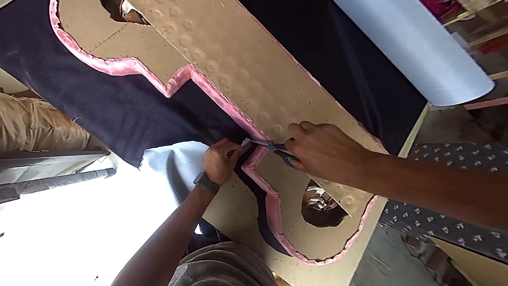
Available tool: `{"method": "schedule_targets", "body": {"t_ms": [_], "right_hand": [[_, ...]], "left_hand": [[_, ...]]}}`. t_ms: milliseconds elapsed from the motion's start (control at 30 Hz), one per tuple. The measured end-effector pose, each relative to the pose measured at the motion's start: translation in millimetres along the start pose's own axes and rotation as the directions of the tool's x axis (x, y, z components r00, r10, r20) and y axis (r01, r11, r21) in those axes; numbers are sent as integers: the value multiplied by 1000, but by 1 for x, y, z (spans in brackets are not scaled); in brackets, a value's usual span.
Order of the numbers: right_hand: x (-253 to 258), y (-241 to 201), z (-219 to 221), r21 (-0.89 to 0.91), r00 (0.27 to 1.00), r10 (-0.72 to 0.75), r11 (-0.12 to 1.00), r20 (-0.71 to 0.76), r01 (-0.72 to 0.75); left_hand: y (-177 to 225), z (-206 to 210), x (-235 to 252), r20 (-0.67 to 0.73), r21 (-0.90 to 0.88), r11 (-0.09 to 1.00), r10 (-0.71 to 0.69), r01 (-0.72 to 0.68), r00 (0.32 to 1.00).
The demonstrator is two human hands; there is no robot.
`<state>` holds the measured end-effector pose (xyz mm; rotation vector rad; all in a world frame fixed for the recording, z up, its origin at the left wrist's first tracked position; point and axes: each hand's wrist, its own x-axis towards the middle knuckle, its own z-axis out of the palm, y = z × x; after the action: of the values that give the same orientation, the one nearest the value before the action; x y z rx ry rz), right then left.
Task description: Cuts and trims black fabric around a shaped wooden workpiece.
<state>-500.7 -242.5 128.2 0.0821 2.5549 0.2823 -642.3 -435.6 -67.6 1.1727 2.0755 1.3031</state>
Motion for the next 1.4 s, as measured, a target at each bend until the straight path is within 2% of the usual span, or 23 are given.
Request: {"method": "schedule_targets", "body": {"t_ms": [300, 600, 767, 1033, 1267, 1400], "right_hand": [[-6, 1, 25, -9, 991, -43, 999, -129, 42], [-6, -1, 30, 16, 988, -64, 998, -143, 67], [-10, 1, 36, 54, 984, -78, 995, -161, 88], [-1, 0, 47, 60, 979, 8, 998, -202, 5], [-3, -7, 58, 58, 958, -14, 998, -287, 32], [-4, -8, 57, 66, 958, 5, 998, -287, 15]], "left_hand": [[-2, 1, -4, -4, 32, 996, 84, -84, 996], [-1, 2, -7, -11, 75, 988, 136, -135, 991], [-2, -3, -6, -28, 41, 987, 157, -155, 987], [-1, -7, -8, -34, 22, 987, 158, -157, 987], [3, -13, -11, -16, -5, 993, 115, -115, 993], [1, -10, -10, -22, -25, 993, 116, -117, 993]]}}
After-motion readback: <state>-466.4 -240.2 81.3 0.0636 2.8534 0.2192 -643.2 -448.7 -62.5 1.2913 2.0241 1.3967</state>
